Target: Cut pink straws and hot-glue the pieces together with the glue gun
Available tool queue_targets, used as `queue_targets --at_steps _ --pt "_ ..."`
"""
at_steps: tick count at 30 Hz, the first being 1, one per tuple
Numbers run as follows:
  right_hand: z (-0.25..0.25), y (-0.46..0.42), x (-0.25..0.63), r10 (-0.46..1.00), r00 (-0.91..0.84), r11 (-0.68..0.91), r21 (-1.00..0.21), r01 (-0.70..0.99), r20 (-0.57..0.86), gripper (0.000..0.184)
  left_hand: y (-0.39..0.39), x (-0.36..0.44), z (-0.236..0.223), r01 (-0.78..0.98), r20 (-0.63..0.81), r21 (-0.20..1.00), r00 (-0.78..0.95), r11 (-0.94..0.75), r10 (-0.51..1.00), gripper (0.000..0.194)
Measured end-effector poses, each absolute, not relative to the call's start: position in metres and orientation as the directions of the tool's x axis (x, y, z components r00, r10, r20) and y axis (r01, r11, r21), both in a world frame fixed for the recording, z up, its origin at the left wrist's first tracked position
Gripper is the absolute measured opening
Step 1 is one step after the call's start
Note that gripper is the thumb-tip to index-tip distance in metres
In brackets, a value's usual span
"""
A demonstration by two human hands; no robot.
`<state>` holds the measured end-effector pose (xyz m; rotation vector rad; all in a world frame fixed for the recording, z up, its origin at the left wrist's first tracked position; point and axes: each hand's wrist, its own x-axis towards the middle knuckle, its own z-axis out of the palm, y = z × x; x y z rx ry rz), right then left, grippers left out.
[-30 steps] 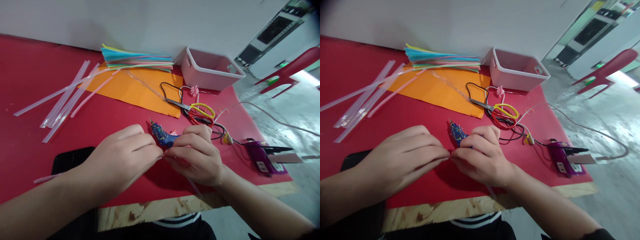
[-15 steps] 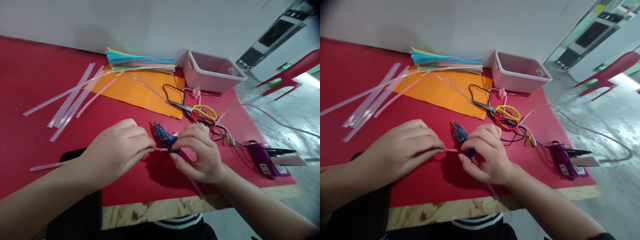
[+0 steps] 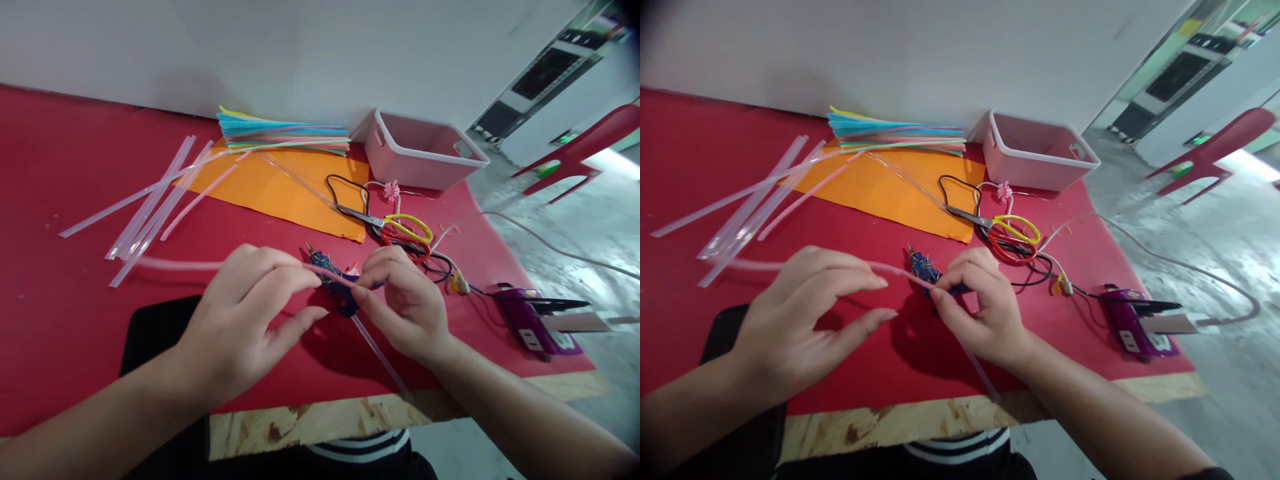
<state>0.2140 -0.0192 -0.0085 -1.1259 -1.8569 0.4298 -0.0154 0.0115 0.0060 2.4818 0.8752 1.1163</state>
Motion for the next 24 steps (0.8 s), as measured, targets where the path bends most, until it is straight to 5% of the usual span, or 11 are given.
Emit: queue_targets --at_steps 2,4,6,8,15,24 --pt "-0.01 -0.019 0.214 0.88 -0.072 0.449 -0.774 0.446 0.469 0.01 0.002 -0.008 0.008 0.375 0.318 0.776 0.461 -0.507 0.829 0.007" --pt "-0.011 -0.019 0.213 0.911 -0.013 0.387 -0.842 0.375 0.412 0.009 -0.005 0.003 0.009 0.224 -0.074 0.974 0.378 -0.013 0.923 0.01" --pt "-0.013 -0.02 0.21 0.925 0.005 0.357 -0.872 0.335 0.38 0.008 -0.007 0.014 0.01 0.003 -0.336 0.932 0.385 0.363 0.859 0.019" --pt "-0.013 -0.021 0.208 0.926 -0.008 0.357 -0.868 0.345 0.377 0.008 -0.006 0.024 0.01 -0.172 -0.463 0.811 0.395 0.559 0.793 0.021" --pt "-0.012 -0.025 0.203 0.876 -0.13 0.466 -0.747 0.474 0.465 0.01 0.001 0.041 0.009 -0.442 -0.473 0.659 0.386 0.609 0.792 0.008" --pt "-0.009 -0.023 0.211 0.881 -0.163 0.468 -0.771 0.432 0.444 0.006 0.0 0.029 0.011 -0.1 -0.379 0.887 0.4 0.451 0.834 0.013"
